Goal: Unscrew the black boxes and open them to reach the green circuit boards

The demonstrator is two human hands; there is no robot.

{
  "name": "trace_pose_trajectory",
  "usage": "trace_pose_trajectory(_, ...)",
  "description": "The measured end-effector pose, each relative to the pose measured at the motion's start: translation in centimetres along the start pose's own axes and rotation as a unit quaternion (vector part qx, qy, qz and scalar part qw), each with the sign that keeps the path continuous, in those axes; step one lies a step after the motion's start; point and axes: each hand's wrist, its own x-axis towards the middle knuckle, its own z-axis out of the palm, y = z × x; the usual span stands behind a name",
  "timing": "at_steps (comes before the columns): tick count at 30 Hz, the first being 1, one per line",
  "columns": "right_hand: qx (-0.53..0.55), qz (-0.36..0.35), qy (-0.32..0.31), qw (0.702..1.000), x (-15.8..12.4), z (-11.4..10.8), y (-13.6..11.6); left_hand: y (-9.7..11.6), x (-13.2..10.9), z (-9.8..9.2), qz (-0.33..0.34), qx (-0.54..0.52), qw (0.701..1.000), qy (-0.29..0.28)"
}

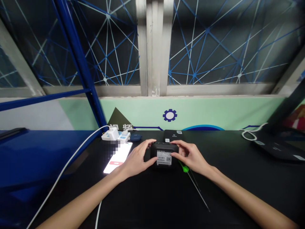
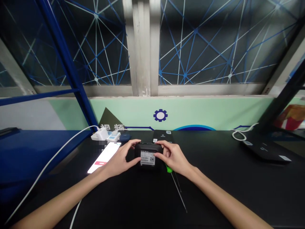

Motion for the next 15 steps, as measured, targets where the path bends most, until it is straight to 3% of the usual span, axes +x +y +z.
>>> trace_pose_trajectory(9, -0.001, -0.083, 0.012, 0.996, -0.4, 0.2, -0.1, 0.5, 0.2, 0.0, -0.006, -0.054, 0.998, -0.045)
trace_pose_trajectory(15, -0.036, -0.111, -0.049, 0.992, -0.5, -0.1, -0.2, -0.7, 0.3, 0.2, -0.024, -0.032, 0.992, -0.119)
